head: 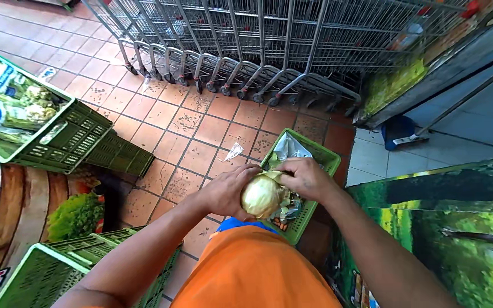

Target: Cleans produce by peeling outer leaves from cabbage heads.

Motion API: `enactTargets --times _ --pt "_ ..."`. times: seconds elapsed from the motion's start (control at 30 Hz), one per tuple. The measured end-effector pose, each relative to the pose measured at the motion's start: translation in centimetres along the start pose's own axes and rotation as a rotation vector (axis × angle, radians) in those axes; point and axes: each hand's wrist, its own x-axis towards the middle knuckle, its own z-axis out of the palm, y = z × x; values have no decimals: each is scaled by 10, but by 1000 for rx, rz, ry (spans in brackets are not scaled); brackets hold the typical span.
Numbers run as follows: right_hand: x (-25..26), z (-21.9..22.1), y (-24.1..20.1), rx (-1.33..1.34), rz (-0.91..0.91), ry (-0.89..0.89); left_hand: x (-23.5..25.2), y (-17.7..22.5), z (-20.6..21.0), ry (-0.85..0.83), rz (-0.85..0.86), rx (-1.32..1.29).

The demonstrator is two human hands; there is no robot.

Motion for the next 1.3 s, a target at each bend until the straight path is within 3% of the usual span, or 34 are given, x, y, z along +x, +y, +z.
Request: enactTargets --times 0.2,0.3,0.43,0.57,0.73,0.83,0.97,1.1,1.23,1.3 --pt "14 -8 48 676 557 -7 -11 3 -19 -75 -236 -326" --pt "-5 5 74 729 713 58 -24 -11 -23 29 -266 -584" --pt "-27 32 96 671 666 43 -40 -22 -21 168 -181 -920" --pt "-25 39 101 233 671 -97 -42 -19 -10 277 -138 -1100" --pt "-14 -10 20 250 208 111 -29 -15 -2 297 -119 -1179" --pt "-10 -32 -8 271 -98 138 -23 -11 1 263 -120 -1134" --pt "-2 -47 -23 219 -252 66 -18 -8 3 201 -119 -1111" --pt "15 -53 -30 263 -188 6 -13 1 -7 93 -118 -913" --pt "34 -52 -50 279 192 -325 -5 18 -14 79 -44 -711" --pt "40 -46 -50 258 263 -387 -2 24 -17 88 4 -617"
